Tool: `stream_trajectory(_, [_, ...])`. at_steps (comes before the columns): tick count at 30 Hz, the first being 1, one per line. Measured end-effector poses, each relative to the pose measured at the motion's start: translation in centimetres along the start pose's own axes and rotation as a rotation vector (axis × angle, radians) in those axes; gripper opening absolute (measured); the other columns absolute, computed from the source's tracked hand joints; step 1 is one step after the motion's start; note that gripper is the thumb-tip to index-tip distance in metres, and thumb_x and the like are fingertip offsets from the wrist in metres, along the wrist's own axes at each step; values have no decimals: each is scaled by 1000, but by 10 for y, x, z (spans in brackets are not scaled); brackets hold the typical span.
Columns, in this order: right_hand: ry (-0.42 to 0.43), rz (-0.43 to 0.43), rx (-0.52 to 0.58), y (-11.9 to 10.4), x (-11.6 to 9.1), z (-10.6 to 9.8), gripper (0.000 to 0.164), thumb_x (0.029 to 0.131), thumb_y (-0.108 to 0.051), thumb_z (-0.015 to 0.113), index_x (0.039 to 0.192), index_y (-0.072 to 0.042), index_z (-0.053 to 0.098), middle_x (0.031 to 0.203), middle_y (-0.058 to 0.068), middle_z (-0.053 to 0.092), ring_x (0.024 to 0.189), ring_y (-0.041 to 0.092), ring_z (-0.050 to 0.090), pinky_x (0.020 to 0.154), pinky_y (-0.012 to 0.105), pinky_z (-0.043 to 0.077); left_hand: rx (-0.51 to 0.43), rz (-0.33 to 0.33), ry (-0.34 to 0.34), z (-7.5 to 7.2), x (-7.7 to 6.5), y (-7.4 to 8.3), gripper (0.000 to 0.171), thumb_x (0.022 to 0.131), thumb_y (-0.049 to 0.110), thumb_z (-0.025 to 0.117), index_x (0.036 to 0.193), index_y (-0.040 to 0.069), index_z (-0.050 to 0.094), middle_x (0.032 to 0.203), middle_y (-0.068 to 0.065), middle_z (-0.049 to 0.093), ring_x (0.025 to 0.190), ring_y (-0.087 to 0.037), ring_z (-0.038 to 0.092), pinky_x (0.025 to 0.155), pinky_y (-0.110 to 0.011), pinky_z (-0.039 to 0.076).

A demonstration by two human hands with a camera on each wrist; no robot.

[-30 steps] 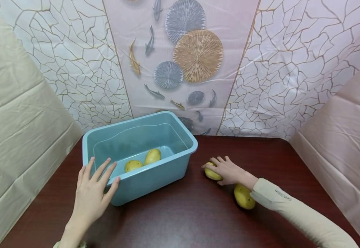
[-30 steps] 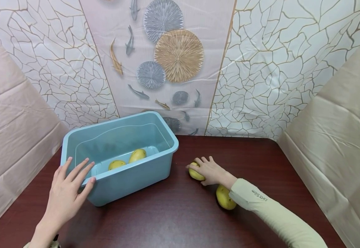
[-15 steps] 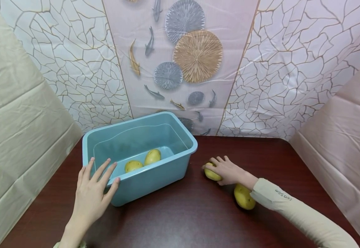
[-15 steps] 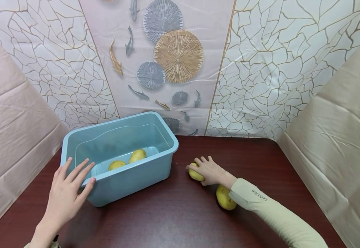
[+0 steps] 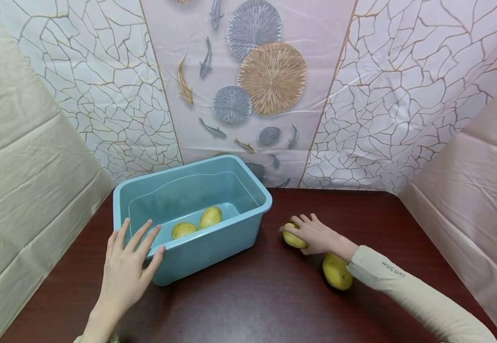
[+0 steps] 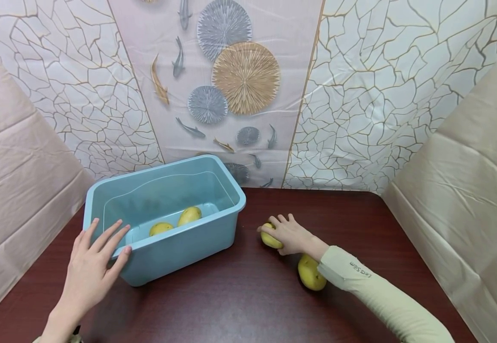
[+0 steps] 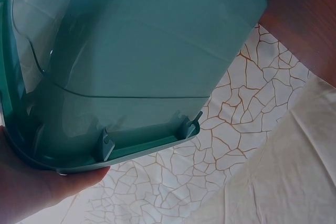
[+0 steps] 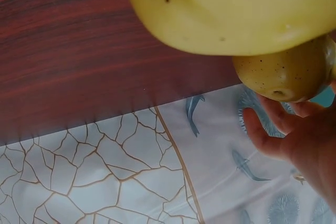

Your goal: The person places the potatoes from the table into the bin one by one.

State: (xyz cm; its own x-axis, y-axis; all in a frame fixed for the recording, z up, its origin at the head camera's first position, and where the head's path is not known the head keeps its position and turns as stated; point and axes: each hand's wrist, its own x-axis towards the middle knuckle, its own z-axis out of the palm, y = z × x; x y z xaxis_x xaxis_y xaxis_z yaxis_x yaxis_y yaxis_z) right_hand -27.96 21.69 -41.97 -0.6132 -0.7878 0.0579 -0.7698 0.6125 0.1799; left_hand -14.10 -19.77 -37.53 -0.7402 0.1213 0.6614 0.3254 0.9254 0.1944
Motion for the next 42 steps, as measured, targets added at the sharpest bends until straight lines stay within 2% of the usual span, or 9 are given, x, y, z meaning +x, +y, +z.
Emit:
stream_trajectory(17, [-13,36,19,2,-2,-12,79,59,-25,80,128,-28,42,114,3,48,93,22,46,66,37,35,0,0,0,1,0,0,42,86,36,52,120,12,57,126,-14,53,132,-39,24,102,-58,19])
stream_trajectory(28, [41,27,15,3,-4,-22,77,58,-23,80,126,-28,44,111,2,49,91,21,46,66,37,35,-1,7,6,1,1,-1,42,86,36,52,120,12,56,126,-14,53,133,-39,23,102,-57,19])
stream_trajectory(34, [45,39,31,5,-3,-30,76,59,-22,79,126,-28,44,111,2,49,92,20,46,67,36,34,-1,11,13,2,1,-1,42,87,37,51,120,12,56,126,-14,53,133,-39,23,102,-57,19])
stream_trajectory(42, [85,42,14,8,-4,-39,76,55,-20,80,124,-26,47,109,2,50,88,20,46,64,33,32,-1,11,13,2,1,-2,42,87,37,51,120,12,56,126,-13,53,133,-39,23,102,-57,19])
